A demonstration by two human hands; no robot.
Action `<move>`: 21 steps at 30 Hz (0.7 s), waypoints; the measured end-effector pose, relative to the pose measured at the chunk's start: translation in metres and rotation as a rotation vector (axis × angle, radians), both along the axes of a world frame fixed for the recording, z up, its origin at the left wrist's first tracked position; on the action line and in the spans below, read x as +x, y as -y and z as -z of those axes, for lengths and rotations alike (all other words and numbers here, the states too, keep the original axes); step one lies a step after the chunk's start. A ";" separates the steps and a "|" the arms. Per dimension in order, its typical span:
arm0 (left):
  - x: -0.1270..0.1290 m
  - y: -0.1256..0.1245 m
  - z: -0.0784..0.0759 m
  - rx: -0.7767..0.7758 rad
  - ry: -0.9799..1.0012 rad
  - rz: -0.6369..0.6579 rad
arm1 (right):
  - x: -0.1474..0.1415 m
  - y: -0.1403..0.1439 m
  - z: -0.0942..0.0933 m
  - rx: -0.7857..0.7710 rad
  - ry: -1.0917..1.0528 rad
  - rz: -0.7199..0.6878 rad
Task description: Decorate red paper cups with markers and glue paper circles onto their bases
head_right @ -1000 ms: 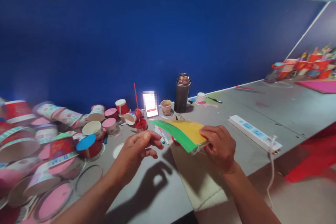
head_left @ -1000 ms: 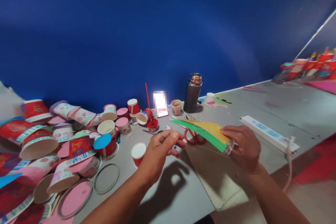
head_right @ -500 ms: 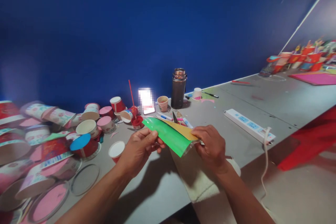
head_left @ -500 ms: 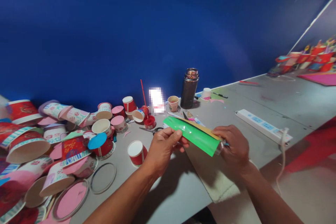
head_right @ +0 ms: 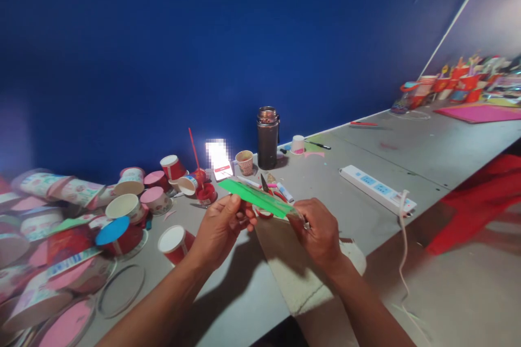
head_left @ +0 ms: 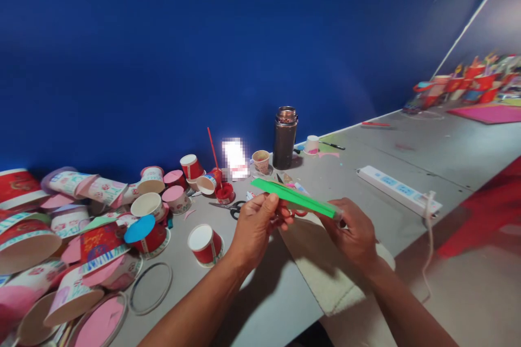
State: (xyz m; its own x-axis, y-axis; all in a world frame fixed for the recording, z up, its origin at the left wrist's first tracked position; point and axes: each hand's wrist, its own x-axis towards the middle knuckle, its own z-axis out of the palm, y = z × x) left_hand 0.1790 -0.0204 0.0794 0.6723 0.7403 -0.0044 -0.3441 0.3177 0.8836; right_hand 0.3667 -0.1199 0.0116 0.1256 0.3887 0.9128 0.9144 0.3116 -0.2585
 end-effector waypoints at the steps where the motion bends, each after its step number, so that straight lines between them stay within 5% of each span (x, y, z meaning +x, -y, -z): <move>1: 0.001 -0.001 0.000 -0.006 0.001 -0.010 | 0.000 0.000 0.001 -0.002 -0.005 -0.005; 11: 0.004 -0.003 0.004 0.009 0.008 -0.048 | -0.004 -0.001 0.000 -0.032 -0.015 -0.019; 21: 0.001 -0.002 -0.009 -0.029 -0.002 -0.099 | -0.003 -0.003 0.004 -0.068 0.025 0.023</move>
